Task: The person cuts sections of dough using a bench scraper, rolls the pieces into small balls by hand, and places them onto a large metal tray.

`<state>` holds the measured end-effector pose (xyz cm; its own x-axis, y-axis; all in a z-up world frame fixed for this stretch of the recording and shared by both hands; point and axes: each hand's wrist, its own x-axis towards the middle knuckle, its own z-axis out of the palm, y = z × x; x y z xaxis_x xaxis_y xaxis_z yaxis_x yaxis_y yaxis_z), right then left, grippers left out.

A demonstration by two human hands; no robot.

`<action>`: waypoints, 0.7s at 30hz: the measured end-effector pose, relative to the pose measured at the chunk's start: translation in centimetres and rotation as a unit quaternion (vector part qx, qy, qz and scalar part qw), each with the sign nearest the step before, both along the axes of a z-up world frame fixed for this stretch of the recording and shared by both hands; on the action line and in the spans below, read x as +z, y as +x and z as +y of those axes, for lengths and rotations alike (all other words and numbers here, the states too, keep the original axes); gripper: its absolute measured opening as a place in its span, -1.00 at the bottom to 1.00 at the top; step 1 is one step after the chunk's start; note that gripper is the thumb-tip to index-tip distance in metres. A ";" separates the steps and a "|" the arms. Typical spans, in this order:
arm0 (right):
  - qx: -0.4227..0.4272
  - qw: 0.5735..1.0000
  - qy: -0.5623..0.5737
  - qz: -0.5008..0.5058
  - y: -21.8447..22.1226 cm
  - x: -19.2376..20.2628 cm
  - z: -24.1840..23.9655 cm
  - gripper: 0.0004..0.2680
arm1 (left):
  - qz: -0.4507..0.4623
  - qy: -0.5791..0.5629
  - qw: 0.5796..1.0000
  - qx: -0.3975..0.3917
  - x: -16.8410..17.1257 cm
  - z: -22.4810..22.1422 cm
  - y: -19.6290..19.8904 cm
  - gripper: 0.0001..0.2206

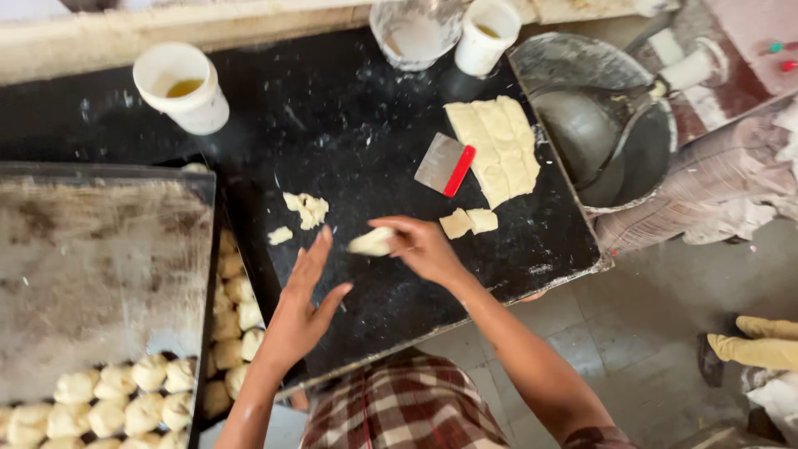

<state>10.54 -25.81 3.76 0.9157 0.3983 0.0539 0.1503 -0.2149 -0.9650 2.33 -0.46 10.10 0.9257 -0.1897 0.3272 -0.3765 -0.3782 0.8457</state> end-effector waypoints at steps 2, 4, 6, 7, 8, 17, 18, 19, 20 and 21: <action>0.100 0.993 0.042 -0.042 -0.2 2.4 2.7 -0.77 | 0.074 -0.141 0.987 0.005 -0.5 -1.2 0.5 -0.40; 0.086 0.971 0.033 -0.223 -1.2 4.6 5.0 -0.80 | 0.080 -0.081 0.988 0.100 -0.9 -0.8 0.6 -0.60; 0.113 0.931 0.011 -0.346 -1.6 6.6 6.0 -0.78 | 0.131 -0.160 0.965 0.159 -0.5 -0.1 -0.2 -0.67; 0.145 0.914 -0.008 -0.379 -1.7 7.3 6.4 -0.72 | 0.175 -0.270 0.932 0.168 0.0 0.3 -0.8 -0.67; 0.177 0.891 -0.024 -0.417 -1.1 7.7 6.9 -0.65 | 0.206 -0.378 0.886 0.175 0.6 0.6 -1.0 -0.67; 0.285 0.907 0.147 0.271 3.1 7.0 12.7 -0.60 | 0.186 -0.267 0.915 0.241 3.6 1.5 -4.3 -0.64; 0.289 0.913 0.136 0.252 3.1 7.0 12.8 -0.64 | 0.172 -0.304 0.911 0.221 3.5 1.4 -4.4 -0.65; 0.293 0.919 0.124 0.232 2.6 6.9 12.5 -0.69 | 0.157 -0.341 0.905 0.200 3.1 1.2 -4.5 -0.65; 0.294 0.926 0.115 0.209 2.4 6.7 12.2 -0.73 | 0.141 -0.375 0.900 0.174 2.6 1.6 -4.3 -0.63; 0.284 0.931 0.140 0.183 2.3 6.4 12.4 -0.78 | 0.118 -0.332 0.916 0.194 1.8 2.4 -3.8 -0.70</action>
